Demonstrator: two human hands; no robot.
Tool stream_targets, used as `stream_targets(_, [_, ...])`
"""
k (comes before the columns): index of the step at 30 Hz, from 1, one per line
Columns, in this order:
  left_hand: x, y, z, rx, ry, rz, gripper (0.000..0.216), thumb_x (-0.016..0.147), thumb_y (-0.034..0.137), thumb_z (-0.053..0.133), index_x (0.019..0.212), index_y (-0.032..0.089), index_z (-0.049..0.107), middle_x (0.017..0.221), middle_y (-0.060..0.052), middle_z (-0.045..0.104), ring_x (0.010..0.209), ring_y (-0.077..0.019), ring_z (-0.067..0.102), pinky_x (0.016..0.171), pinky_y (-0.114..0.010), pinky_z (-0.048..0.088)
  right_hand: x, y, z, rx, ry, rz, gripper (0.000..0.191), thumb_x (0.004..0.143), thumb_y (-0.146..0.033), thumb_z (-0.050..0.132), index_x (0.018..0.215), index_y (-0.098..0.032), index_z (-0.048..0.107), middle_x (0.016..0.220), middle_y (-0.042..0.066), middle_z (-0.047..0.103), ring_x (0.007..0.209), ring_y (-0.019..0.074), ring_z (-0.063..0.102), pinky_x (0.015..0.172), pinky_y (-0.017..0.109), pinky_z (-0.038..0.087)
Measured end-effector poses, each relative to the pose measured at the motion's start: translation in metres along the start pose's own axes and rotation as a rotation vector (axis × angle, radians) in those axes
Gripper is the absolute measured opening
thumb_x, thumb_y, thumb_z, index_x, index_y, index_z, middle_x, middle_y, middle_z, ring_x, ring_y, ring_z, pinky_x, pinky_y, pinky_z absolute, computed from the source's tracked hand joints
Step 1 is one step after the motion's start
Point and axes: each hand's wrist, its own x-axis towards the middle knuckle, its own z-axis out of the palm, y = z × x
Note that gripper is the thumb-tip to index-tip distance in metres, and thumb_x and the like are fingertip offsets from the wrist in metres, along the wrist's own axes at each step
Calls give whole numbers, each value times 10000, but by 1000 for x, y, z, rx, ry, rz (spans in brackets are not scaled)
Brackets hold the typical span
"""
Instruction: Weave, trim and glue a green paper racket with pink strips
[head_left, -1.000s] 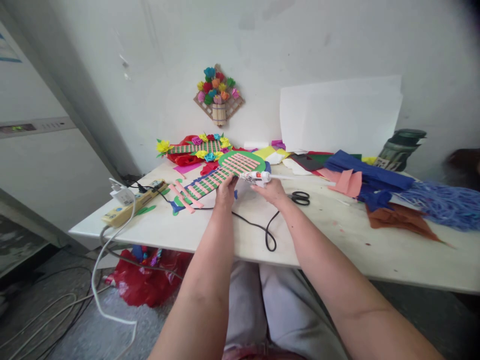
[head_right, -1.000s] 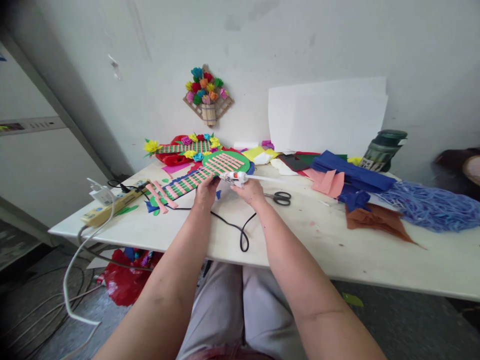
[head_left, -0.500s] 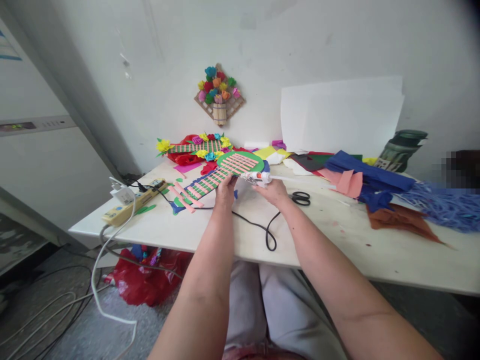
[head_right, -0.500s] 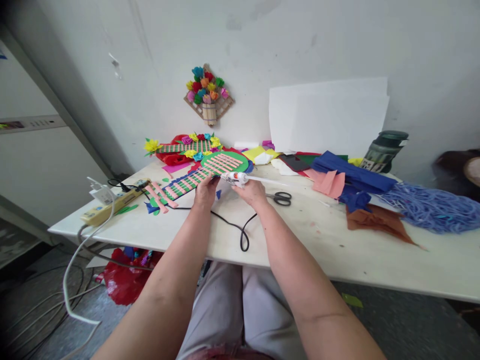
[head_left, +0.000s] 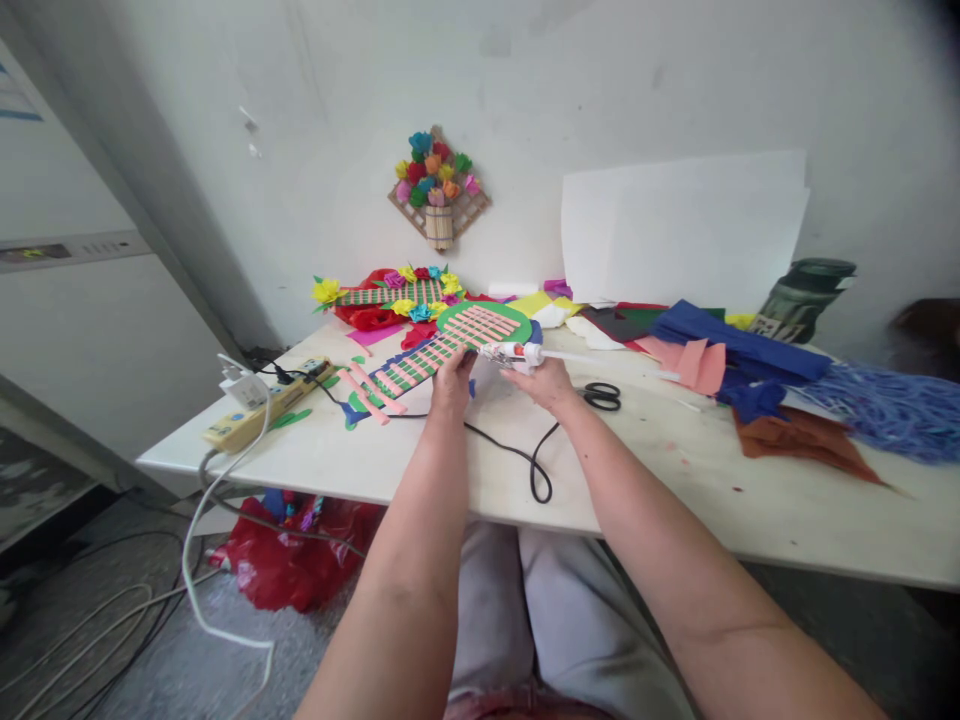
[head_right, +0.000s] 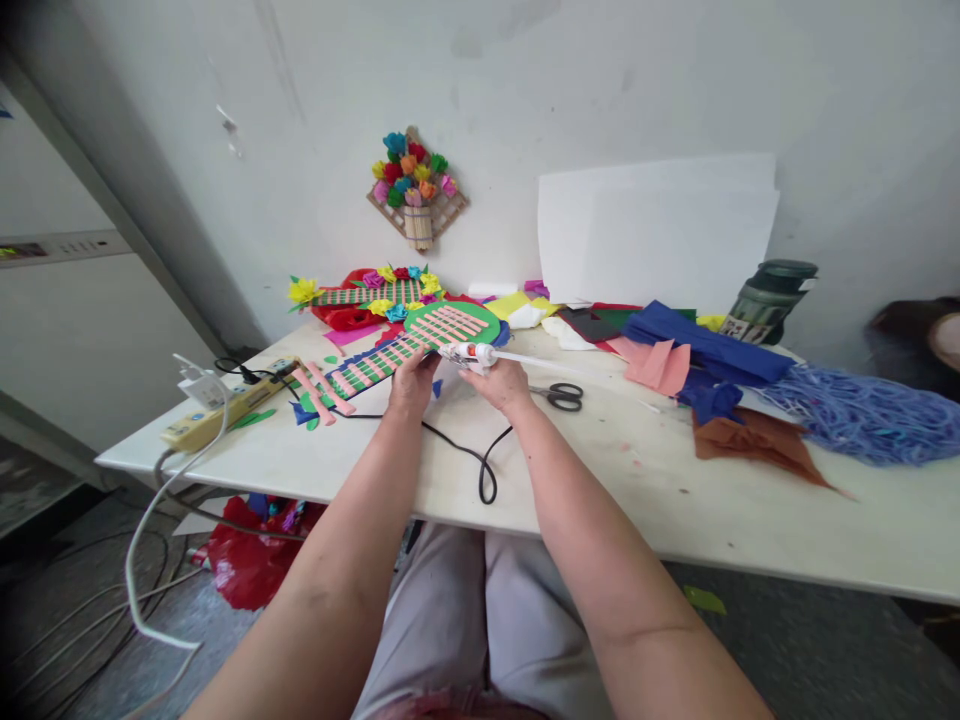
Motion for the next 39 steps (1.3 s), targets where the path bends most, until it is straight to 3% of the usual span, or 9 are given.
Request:
stream_targets(24, [-1,-1,2,22,1,-9,380,687,147,604,1060,216,578,1113,-41,608,1096,-214,528,939,-379,404,0,-3,1,-42,18,8,385,666,-435,636,986,-222,638,981,59,671,955,219,594,794,310,461])
stream_targets(39, [1,4,-2,-30,-32,59,345,720,216,615,1061,250,576,1163,-31,585,1124,-213,508,940,-413,393,0,3,-6,-4,-15,-24,282,671,-430,630,837,-203,652,767,35,686,806,204,633,691,282,488])
